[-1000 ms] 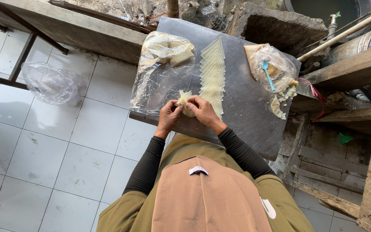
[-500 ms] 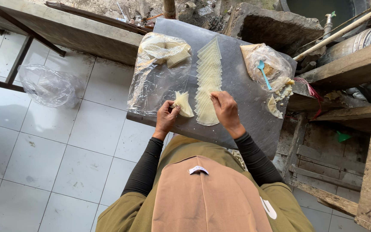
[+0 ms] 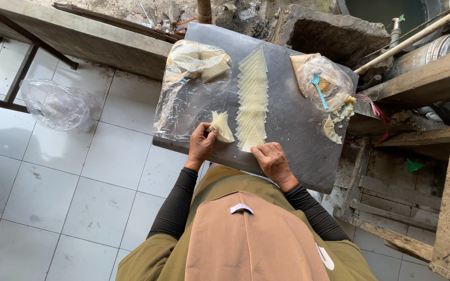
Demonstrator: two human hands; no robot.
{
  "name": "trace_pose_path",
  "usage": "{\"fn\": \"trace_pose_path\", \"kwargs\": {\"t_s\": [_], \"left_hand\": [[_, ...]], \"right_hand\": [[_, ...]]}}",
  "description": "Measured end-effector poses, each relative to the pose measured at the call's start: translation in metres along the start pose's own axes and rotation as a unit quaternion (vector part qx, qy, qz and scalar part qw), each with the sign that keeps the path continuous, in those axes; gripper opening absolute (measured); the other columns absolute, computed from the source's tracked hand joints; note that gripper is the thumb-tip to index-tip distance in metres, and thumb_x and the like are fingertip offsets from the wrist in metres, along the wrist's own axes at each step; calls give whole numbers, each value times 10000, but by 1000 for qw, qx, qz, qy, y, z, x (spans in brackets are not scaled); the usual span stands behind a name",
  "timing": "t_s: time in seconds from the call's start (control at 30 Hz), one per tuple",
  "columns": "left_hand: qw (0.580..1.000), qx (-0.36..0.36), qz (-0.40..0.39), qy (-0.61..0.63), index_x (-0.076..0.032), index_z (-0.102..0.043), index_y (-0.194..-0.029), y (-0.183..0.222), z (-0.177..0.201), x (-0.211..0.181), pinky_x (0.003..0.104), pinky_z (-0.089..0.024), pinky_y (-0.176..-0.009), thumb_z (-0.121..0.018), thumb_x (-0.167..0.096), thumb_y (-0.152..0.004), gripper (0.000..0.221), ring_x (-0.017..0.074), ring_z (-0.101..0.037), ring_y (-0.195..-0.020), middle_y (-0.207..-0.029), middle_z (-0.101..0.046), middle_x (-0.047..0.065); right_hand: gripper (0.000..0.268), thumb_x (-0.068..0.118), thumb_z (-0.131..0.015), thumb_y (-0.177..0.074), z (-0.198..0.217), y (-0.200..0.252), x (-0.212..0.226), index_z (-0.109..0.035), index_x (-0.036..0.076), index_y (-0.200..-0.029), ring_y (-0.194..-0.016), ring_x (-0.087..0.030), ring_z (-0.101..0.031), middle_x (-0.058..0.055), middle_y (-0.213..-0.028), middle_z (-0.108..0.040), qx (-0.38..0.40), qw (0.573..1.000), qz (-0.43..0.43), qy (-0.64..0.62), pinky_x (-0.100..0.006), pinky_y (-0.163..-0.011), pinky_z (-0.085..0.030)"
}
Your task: The person peels thin triangular wrappers from a stack and places them into a new neat stack in the center of the workspace by hand.
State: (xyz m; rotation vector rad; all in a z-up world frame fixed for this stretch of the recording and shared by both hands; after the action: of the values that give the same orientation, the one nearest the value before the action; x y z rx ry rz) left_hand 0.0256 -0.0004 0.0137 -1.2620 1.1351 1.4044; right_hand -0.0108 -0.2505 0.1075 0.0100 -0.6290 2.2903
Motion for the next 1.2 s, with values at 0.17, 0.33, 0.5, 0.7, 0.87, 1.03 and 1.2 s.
{"fn": "trace_pose_path", "kwargs": {"t_s": [0.17,0.33,0.5,0.7,0.87,1.03,1.2], "left_hand": [[1000,5,-8,15,-36,-646,-1024,2,0,-2,182,-498,-666,-700,-140,-987,122,2,-580,-749,-861,-682,-44],[1000,-1,-5,-10,-40,-650,-1014,2,0,-3,191,-503,-660,-704,-149,-988,124,12,-584,-744,-854,-685,-34],[1000,4,-16,-7,-47,-650,-1008,2,0,-5,196,-521,-674,-702,-159,-989,125,16,-606,-759,-870,-696,-31],[1000,2,-15,-14,-46,-654,-1015,2,0,-5,196,-515,-673,-704,-154,-987,122,15,-596,-751,-862,-692,-34],[1000,2,-14,-13,-45,-654,-1016,3,-1,-5,192,-514,-668,-702,-153,-990,121,13,-591,-744,-856,-685,-36],[1000,4,-18,-10,-43,-658,-1024,3,-1,-4,191,-512,-664,-703,-150,-988,122,13,-589,-741,-859,-685,-34],[1000,8,-25,-7,-41,-660,-1036,2,-1,-4,190,-522,-670,-709,-154,-983,134,8,-609,-754,-875,-704,-30]], "right_hand": [[202,70,-647,-887,-2,3,6,-720,85,-1075,-946,-205,-661,-40,-982,-679,14,1000,3,-10,-385,-930,-491],[206,78,-649,-892,-4,5,4,-716,72,-1086,-932,-208,-665,-45,-979,-686,12,1000,4,-9,-384,-917,-498],[187,74,-646,-899,-9,7,5,-713,83,-1074,-920,-200,-670,-38,-972,-691,22,1000,2,-1,-379,-913,-507],[204,80,-647,-882,-8,8,5,-712,96,-1075,-923,-185,-663,-24,-986,-694,25,1000,8,-5,-375,-922,-500],[202,85,-645,-879,-7,8,6,-710,97,-1070,-931,-185,-663,-15,-996,-696,29,999,19,2,-371,-921,-499],[195,88,-651,-885,-5,5,7,-707,99,-1072,-948,-187,-668,-22,-1002,-699,23,1000,13,-9,-371,-929,-498],[246,199,-749,-857,4,-3,10,-706,82,-1069,-912,-224,-661,-57,-966,-701,24,999,-4,-47,-406,-900,-484]]}}
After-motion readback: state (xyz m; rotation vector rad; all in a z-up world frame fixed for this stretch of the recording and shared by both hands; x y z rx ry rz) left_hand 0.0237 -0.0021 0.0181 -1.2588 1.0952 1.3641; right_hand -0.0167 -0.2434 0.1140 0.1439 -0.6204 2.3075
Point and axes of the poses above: each hand's wrist, its own y-axis away from the middle knuckle, its own z-axis out of the back of the hand, x = y × z, the point moved 4 cm from there along -y, towards the middle knuckle
